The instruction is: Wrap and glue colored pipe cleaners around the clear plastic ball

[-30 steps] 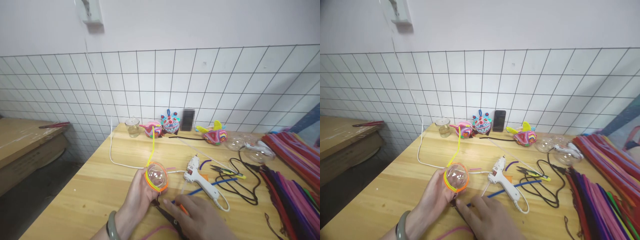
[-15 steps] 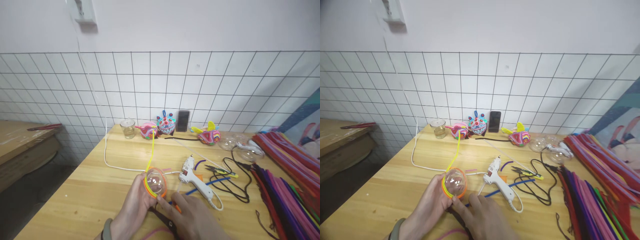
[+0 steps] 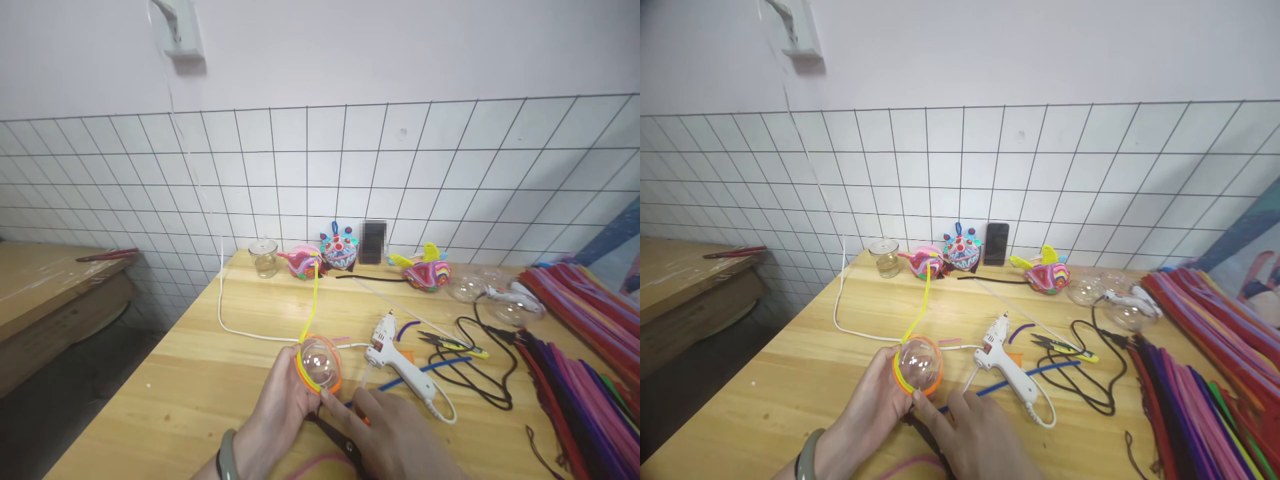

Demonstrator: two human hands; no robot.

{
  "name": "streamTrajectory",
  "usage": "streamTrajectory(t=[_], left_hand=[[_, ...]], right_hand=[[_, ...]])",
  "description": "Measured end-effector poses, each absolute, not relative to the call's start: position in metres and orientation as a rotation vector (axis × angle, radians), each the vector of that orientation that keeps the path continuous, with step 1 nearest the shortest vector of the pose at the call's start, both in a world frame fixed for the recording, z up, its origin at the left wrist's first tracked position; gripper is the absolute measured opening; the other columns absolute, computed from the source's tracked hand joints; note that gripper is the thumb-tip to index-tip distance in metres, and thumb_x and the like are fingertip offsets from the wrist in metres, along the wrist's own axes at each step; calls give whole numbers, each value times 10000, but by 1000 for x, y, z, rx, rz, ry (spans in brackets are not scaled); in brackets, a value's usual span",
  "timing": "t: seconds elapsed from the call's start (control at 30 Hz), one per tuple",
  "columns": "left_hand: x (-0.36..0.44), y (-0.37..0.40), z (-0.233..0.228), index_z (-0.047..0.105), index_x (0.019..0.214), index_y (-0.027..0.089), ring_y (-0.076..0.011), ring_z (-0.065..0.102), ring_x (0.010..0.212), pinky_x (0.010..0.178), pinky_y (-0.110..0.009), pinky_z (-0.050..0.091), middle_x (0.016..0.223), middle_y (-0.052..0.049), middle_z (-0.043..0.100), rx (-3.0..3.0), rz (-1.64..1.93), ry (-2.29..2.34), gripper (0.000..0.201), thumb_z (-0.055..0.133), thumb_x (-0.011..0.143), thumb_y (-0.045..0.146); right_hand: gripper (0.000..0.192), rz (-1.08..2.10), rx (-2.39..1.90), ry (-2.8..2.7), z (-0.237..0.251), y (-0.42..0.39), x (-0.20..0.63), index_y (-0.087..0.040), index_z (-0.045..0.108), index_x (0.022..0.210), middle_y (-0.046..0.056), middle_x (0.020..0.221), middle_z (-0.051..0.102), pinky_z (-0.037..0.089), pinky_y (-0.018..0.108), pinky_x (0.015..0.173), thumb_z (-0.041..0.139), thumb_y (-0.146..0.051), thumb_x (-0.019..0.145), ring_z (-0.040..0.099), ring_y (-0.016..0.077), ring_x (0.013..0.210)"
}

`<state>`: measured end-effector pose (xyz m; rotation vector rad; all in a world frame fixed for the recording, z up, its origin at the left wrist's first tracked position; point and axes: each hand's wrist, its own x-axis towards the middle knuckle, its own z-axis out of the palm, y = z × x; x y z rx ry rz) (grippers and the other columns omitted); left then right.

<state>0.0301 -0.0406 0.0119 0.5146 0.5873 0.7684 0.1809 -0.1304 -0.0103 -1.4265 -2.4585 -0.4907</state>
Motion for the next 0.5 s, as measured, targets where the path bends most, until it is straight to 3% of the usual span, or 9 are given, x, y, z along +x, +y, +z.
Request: streamTrajectory(t=[0.33,0.5], left_hand=[[31,-39,5,622,908,130,-155,652,600,562,-253,523,762,-73,722,494,751,612,228,448,899,277],[30,-38,5,636,947,121,-165,664,633,559,-254,522,799,-89,732,524,743,609,271,423,906,283]], right_hand=[[607,-594,-1419,-2493,-27,-126,185,-195,501,1272,-17,642,680,385,307,418,747,-278,722,643,203,472],[461,-583,-1376,-2476,-31,-127,186,-174,509,1278,-12,630,679,391,306,406,636,-335,865,645,194,457]])
